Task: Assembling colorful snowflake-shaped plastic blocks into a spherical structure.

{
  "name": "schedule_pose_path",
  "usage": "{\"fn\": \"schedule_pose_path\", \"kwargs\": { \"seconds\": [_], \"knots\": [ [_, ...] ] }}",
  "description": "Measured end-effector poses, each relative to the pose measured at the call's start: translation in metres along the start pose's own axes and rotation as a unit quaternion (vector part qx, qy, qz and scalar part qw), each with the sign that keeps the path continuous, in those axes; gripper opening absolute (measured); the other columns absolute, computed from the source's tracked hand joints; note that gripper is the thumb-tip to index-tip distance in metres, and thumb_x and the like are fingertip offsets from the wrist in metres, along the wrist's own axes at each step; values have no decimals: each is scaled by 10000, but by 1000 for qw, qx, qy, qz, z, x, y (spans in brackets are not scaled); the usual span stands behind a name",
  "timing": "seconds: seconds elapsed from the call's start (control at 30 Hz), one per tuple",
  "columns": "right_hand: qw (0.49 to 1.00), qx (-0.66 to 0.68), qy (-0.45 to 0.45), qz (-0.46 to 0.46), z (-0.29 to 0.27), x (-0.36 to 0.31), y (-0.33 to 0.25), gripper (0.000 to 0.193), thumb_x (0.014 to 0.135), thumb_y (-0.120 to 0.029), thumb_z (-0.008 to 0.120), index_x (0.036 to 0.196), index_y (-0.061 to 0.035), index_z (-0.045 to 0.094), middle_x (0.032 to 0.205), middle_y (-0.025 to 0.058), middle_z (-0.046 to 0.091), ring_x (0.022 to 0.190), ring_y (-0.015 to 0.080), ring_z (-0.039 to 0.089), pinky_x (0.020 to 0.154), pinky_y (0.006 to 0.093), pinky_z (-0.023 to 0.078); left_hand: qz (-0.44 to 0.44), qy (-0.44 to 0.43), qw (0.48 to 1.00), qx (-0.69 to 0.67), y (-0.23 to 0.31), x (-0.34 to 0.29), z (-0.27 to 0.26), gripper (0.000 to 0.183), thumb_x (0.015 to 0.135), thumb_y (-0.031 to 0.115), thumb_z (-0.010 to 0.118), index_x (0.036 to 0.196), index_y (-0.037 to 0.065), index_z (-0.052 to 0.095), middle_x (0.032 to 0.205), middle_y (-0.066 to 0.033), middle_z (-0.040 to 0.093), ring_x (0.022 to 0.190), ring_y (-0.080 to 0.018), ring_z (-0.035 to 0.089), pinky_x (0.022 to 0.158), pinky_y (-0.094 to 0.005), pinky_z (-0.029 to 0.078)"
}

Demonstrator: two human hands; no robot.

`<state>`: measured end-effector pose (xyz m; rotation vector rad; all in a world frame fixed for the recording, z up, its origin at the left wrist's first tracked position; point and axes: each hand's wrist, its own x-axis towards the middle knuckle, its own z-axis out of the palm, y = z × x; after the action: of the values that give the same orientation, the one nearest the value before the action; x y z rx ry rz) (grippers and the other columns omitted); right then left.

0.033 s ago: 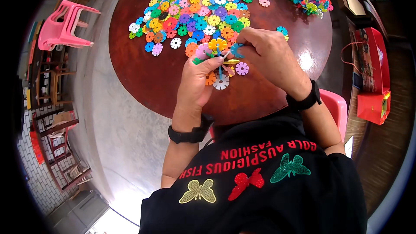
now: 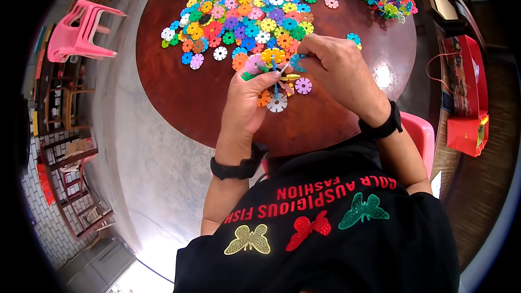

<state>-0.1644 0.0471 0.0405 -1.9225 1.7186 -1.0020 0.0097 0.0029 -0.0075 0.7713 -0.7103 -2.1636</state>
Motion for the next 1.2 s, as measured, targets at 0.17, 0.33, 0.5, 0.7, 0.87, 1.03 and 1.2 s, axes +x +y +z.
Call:
{"fn": "schedule_pose_path", "kwargs": {
  "seconds": [0.17,0.33,0.5,0.7,0.87,1.03,1.2],
  "knots": [
    [1000,-14,-11,4,0,-1,-4,111,748,-39,633,827,13,574,709,165,593,654,323,602,582,371,457,13,27,999,45,-3,1,-1,334,778,-65,657,1096,1,578,959,-49,643,849,-120,619,756,-254,501],
    [999,-35,-22,-33,1,-1,-6,95,743,-12,610,808,15,546,729,158,578,692,338,589,605,399,453,53,46,985,160,0,-3,7,349,757,-59,688,1080,22,585,946,-44,632,815,-99,608,700,-232,507],
    [996,-53,-26,-65,1,-1,-7,114,744,-11,610,804,9,515,711,161,557,693,350,583,600,422,445,53,36,984,166,0,-5,6,344,748,-57,697,1067,16,591,927,-46,635,796,-88,601,682,-223,506],
    [997,-55,-10,-52,17,-6,2,91,769,-36,619,806,-9,540,722,144,556,673,328,572,583,385,441,53,55,980,186,1,-6,10,347,748,-75,683,1073,7,589,903,-53,636,783,-98,608,664,-225,511],
    [997,-34,15,-64,20,-1,3,84,781,-43,605,810,-8,535,727,149,554,684,332,571,590,395,437,61,72,986,139,-2,-1,3,340,754,-87,668,1074,-9,586,907,-56,640,791,-108,616,691,-237,514],
    [994,-37,-6,-98,21,5,10,118,750,-13,587,819,-5,493,688,166,548,687,374,570,587,444,439,50,53,992,107,-4,1,1,333,769,-80,656,1089,-27,579,934,-65,649,805,-109,621,714,-241,512],
    [995,-29,-2,-94,24,5,16,114,741,-9,592,813,-2,504,678,163,555,683,359,579,584,437,443,56,63,984,156,-3,0,5,337,777,-77,656,1101,-33,576,936,-58,649,812,-109,622,719,-242,511]
  ]
}}
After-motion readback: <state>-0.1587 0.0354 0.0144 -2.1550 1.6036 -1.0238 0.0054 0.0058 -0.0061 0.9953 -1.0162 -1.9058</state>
